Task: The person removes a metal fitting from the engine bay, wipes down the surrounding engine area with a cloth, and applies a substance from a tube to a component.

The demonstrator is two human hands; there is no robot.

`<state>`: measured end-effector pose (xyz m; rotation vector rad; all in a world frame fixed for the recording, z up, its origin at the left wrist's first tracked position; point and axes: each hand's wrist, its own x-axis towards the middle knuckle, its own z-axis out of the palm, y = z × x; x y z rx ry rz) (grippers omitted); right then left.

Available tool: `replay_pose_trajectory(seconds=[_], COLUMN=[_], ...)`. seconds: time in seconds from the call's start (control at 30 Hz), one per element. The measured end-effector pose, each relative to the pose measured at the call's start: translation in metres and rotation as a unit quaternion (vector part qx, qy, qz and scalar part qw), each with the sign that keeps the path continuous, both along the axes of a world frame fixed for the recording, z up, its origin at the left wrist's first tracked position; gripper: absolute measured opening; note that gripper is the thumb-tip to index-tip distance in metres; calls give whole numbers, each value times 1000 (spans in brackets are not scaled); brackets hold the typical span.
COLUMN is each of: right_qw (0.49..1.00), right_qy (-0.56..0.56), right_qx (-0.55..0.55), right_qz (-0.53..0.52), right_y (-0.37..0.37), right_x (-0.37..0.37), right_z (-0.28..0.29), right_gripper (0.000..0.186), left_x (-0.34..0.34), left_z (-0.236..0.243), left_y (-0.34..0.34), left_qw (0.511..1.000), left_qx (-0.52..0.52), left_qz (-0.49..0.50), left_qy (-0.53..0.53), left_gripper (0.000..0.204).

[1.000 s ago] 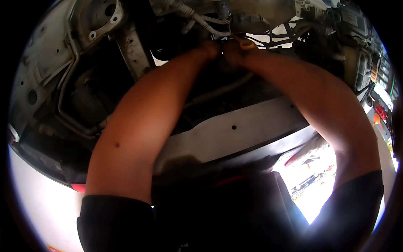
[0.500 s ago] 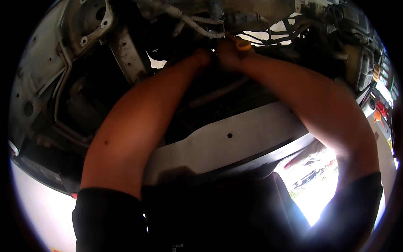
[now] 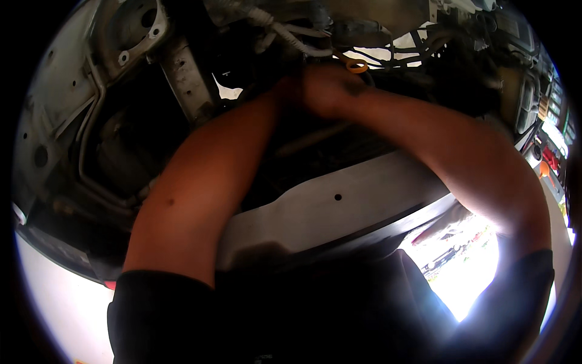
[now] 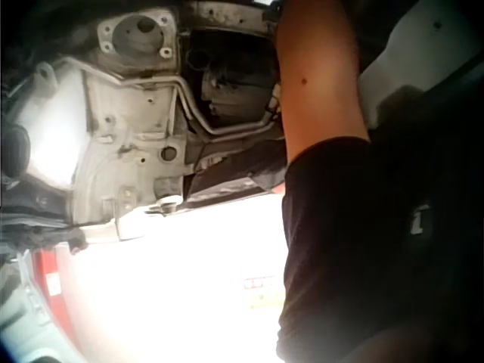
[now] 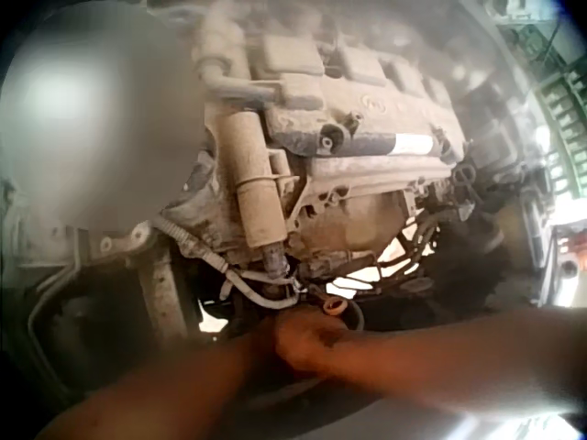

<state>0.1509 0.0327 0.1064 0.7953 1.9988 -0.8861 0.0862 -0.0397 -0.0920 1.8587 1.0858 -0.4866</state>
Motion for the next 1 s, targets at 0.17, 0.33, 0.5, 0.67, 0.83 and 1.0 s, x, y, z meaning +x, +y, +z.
replay_pose_trajectory(seconds=[0.17,0.33,0.5,0.67,0.83,1.0], right_qw=[998,977,991,994,993,993], right_qy=[-64,-48,-36,-43,-82,-84], right_qx=[16,115,119,92,60,75], right_qz=[6,-170,-43,30,53,20], right_y=[13,5,16,28,32,32], right_x=[17,45,51,49,43,50], right_z=[-28,-48,-30,-22,-9,-3], right_gripper=[37,31,30,30,30,31], left_x=[3,1,0,-2,-7,7], left_z=[-2,10,23,36,54,76], left_y=[3,5,9,21,20,41], left_qw=[999,971,947,998,992,993], left_qx=[6,-75,-146,-51,-50,-58], left_qz=[39,222,282,43,113,-90], left_qy=[1,-45,-35,5,-31,-59], left_gripper=[35,36,37,38,35,31])
